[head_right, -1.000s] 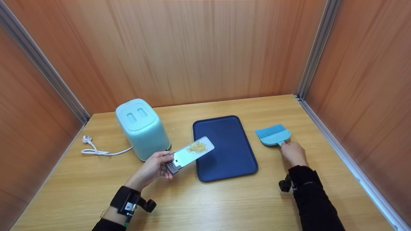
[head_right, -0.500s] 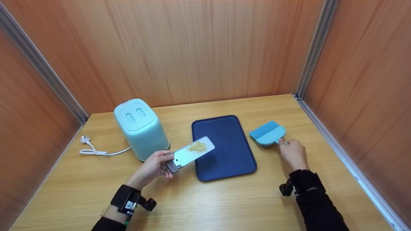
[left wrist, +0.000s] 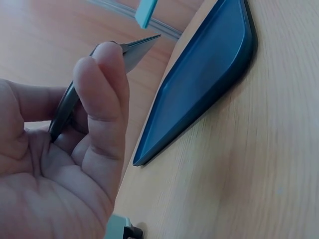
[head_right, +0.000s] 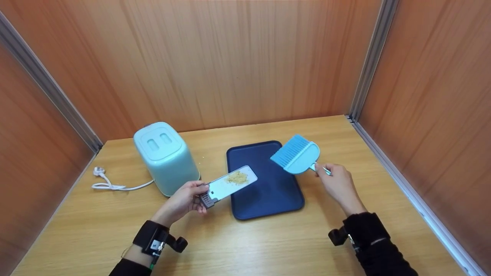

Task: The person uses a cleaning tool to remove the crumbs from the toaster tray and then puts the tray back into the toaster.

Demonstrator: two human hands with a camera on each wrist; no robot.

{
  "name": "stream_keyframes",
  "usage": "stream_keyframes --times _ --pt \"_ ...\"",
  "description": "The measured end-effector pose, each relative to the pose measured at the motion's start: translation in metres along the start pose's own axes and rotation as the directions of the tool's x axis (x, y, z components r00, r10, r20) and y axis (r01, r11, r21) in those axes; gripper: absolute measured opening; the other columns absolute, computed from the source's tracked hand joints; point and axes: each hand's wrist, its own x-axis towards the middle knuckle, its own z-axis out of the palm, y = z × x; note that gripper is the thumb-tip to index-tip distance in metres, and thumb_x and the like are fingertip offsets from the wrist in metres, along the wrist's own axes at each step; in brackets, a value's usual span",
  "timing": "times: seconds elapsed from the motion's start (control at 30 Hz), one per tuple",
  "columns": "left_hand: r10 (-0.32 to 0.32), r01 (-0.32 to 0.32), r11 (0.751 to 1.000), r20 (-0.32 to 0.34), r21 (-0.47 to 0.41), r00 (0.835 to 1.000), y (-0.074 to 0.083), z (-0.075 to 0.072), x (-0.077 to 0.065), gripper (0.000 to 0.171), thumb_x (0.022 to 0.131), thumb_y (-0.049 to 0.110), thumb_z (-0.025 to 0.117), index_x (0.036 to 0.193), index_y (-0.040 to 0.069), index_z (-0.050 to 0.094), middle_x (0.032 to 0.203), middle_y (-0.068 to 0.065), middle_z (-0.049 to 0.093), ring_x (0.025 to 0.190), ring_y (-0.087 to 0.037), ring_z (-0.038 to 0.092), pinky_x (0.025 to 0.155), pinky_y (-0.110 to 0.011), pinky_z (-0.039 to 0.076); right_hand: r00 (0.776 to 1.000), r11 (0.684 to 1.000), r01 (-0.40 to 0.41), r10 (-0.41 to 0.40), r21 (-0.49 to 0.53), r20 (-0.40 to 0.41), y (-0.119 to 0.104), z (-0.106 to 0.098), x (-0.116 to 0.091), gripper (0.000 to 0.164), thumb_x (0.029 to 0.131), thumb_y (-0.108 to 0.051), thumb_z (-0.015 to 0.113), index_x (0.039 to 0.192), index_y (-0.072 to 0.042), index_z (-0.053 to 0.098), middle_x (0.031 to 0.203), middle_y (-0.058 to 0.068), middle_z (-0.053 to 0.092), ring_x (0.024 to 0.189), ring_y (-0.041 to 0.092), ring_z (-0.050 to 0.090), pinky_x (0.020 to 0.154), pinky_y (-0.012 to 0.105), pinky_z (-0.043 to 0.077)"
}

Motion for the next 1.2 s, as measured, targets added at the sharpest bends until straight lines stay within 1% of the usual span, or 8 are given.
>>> stream_keyframes --times 0.1,0.23,0.4,0.6,0.67,0.83,1.07,1.2 --pt "0.003 -0.003 1.0 0.01 -0.001 1.0 0.001 0.001 0.0 0.035 0.112 0.017 0.048 0.135 -0.007 0.06 0.097 -0.014 0.074 0.062 -0.013 0.068 0.059 -0.022 0.058 0.999 0.999 0.044 -0.044 0.012 -0.004 -0.012 0.005 -0.011 0.064 0.11 -0.06 0.049 0.12 0.0 0.068 0.074 -0.001 0.044 0.069 0.021 0.044 0.059 0.03 0.034" --pt "-0.009 0.009 1.0 0.005 -0.008 1.0 0.004 0.003 0.002 0.033 0.113 0.017 0.047 0.132 -0.006 0.06 0.094 -0.013 0.072 0.061 -0.013 0.067 0.057 -0.021 0.057 0.988 0.988 0.156 -0.155 0.021 -0.017 -0.031 0.016 -0.026 0.051 0.112 -0.049 0.054 0.112 -0.001 0.07 0.07 -0.002 0.042 0.061 0.018 0.041 0.053 0.028 0.031" --pt "-0.007 0.007 1.0 0.007 0.004 1.0 0.008 0.005 0.005 0.029 0.113 0.018 0.047 0.126 -0.005 0.059 0.089 -0.01 0.07 0.059 -0.012 0.066 0.056 -0.022 0.056 0.971 0.971 0.239 -0.239 0.027 0.019 -0.056 0.038 -0.04 0.039 0.112 -0.04 0.057 0.105 -0.004 0.071 0.07 -0.003 0.044 0.06 0.015 0.041 0.051 0.026 0.03" --pt "-0.005 0.004 0.999 0.011 0.038 1.0 0.013 0.006 0.005 0.029 0.114 0.02 0.046 0.125 -0.002 0.06 0.094 -0.011 0.07 0.061 -0.013 0.066 0.058 -0.023 0.057 0.965 0.971 0.231 -0.237 0.069 0.115 -0.074 0.067 -0.045 0.038 0.112 -0.043 0.056 0.107 -0.007 0.069 0.089 0.003 0.061 0.08 0.02 0.052 0.066 0.027 0.041" --pt "-0.001 0.0 0.999 0.017 0.042 1.0 0.014 0.006 0.004 0.029 0.114 0.02 0.046 0.125 -0.001 0.06 0.094 -0.011 0.07 0.062 -0.013 0.066 0.058 -0.023 0.057 0.962 0.97 0.232 -0.24 0.077 0.132 -0.077 0.075 -0.045 0.036 0.112 -0.042 0.057 0.107 -0.008 0.069 0.091 0.004 0.06 0.082 0.021 0.051 0.067 0.027 0.041" --pt "0.001 -0.003 0.999 0.039 0.037 0.999 0.016 0.008 0.004 0.027 0.114 0.019 0.043 0.123 0.0 0.06 0.092 -0.01 0.069 0.061 -0.012 0.065 0.057 -0.022 0.056 0.958 0.968 0.233 -0.244 0.093 0.151 -0.081 0.092 -0.042 0.032 0.111 -0.039 0.06 0.107 -0.009 0.07 0.081 0.002 0.048 0.074 0.021 0.047 0.06 0.024 0.036" --pt "-0.01 0.009 0.999 0.036 0.031 0.999 0.016 0.007 0.004 0.027 0.114 0.02 0.043 0.122 0.001 0.06 0.093 -0.01 0.069 0.062 -0.013 0.065 0.058 -0.022 0.056 0.962 0.971 0.233 -0.237 0.046 0.137 -0.081 0.102 -0.038 0.03 0.111 -0.037 0.06 0.102 -0.009 0.069 0.076 0.001 0.047 0.071 0.02 0.048 0.056 0.023 0.034" --pt "-0.021 0.019 0.999 0.042 0.037 0.999 0.015 0.006 0.003 0.031 0.115 0.022 0.043 0.128 -0.001 0.059 0.096 -0.01 0.069 0.065 -0.013 0.066 0.06 -0.022 0.056 0.967 0.976 0.215 -0.216 0.015 0.137 -0.08 0.102 -0.036 0.03 0.111 -0.037 0.059 0.104 -0.009 0.069 0.075 0.001 0.047 0.07 0.02 0.048 0.056 0.022 0.035"
